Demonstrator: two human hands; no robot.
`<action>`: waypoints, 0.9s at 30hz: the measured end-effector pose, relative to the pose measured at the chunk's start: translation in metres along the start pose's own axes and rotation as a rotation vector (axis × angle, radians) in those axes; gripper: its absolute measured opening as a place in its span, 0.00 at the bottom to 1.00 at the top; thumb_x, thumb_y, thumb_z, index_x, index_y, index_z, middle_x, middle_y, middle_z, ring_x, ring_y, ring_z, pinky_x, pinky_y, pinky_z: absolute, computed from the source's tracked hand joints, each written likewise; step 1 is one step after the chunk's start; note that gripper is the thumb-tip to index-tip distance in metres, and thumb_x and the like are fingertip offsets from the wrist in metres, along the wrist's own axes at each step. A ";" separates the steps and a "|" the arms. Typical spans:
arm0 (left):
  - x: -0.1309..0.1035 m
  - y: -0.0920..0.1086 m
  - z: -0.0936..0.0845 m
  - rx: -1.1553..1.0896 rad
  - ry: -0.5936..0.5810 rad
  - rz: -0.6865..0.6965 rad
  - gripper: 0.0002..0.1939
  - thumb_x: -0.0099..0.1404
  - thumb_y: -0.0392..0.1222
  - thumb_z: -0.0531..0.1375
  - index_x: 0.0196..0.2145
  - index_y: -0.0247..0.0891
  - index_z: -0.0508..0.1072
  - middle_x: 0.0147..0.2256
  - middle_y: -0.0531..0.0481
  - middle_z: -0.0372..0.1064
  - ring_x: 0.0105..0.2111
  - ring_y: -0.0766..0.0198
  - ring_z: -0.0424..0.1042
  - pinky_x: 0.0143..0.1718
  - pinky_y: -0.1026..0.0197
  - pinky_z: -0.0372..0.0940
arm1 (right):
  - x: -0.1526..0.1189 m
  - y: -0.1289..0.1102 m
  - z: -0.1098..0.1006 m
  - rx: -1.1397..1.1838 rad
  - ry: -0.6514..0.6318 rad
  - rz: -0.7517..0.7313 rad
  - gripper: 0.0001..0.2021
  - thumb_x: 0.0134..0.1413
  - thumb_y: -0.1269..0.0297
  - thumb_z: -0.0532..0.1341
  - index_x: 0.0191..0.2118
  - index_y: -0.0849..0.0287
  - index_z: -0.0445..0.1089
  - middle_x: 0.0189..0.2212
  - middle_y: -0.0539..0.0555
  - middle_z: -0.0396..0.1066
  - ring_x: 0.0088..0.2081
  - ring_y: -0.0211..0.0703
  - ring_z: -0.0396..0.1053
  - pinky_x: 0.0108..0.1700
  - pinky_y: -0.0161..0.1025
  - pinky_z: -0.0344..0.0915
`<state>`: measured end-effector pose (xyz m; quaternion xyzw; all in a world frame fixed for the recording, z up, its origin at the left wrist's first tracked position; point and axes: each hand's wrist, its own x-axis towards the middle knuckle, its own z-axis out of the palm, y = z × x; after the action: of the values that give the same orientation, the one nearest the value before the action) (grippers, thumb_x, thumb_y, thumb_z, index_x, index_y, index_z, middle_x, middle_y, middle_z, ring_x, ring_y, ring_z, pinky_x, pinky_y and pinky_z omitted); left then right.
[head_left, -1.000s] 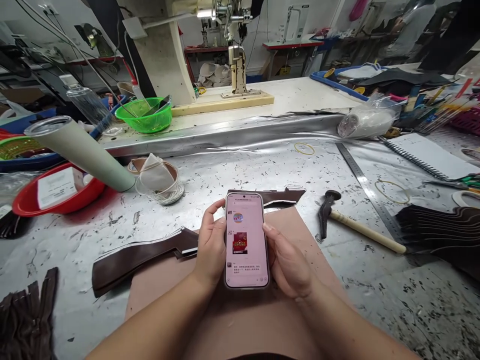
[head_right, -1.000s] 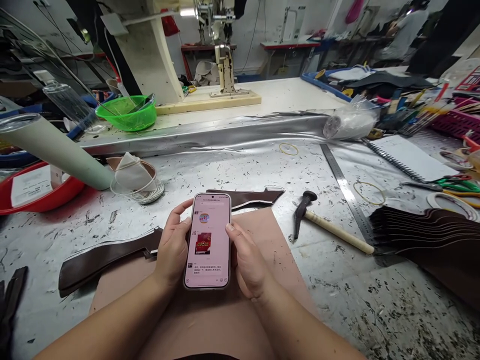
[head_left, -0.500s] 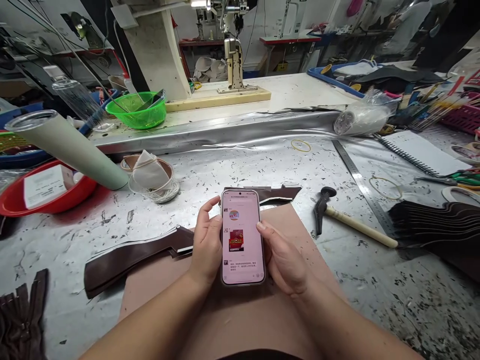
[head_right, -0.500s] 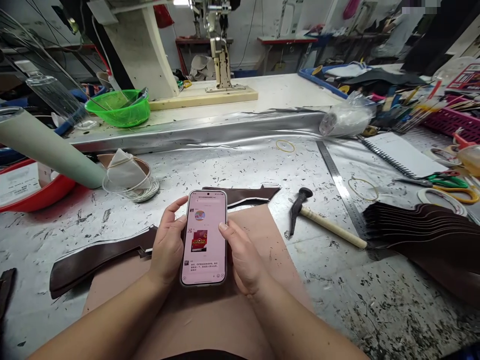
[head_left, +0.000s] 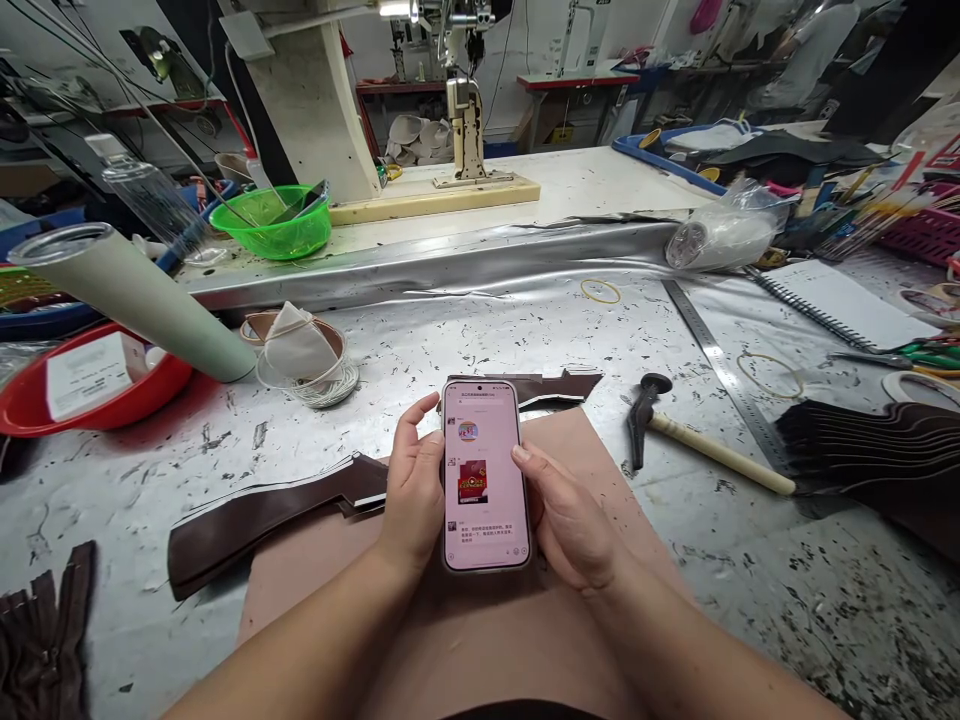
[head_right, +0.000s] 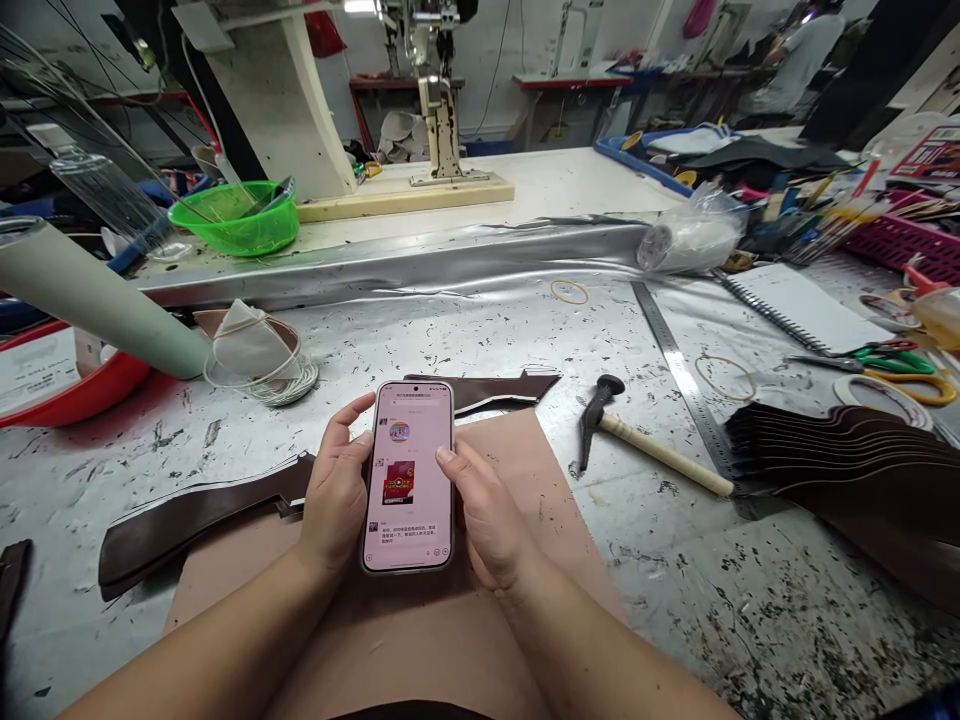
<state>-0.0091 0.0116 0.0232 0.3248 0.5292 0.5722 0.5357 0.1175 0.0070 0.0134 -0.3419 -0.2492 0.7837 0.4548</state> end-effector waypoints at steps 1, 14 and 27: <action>0.000 0.000 0.000 -0.001 -0.001 -0.001 0.18 0.62 0.43 0.53 0.51 0.42 0.60 0.20 0.56 0.67 0.18 0.69 0.63 0.20 0.69 0.61 | 0.000 0.000 0.000 0.002 -0.005 0.000 0.14 0.55 0.57 0.57 0.44 0.57 0.71 0.40 0.54 0.75 0.43 0.46 0.70 0.46 0.44 0.65; 0.000 0.000 0.001 0.017 0.002 -0.003 0.18 0.62 0.44 0.53 0.51 0.43 0.60 0.21 0.56 0.68 0.19 0.68 0.64 0.20 0.68 0.62 | 0.000 0.001 0.000 -0.005 -0.005 0.006 0.15 0.55 0.56 0.57 0.45 0.56 0.70 0.41 0.54 0.75 0.43 0.47 0.70 0.45 0.42 0.65; -0.001 0.001 0.000 0.016 -0.004 0.000 0.18 0.62 0.44 0.53 0.50 0.42 0.60 0.21 0.56 0.67 0.19 0.69 0.64 0.20 0.68 0.61 | 0.001 0.001 0.000 -0.001 -0.001 0.007 0.15 0.54 0.55 0.58 0.44 0.57 0.70 0.41 0.54 0.75 0.44 0.47 0.70 0.46 0.43 0.65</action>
<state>-0.0089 0.0111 0.0240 0.3304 0.5327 0.5673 0.5340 0.1167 0.0073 0.0125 -0.3429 -0.2487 0.7853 0.4515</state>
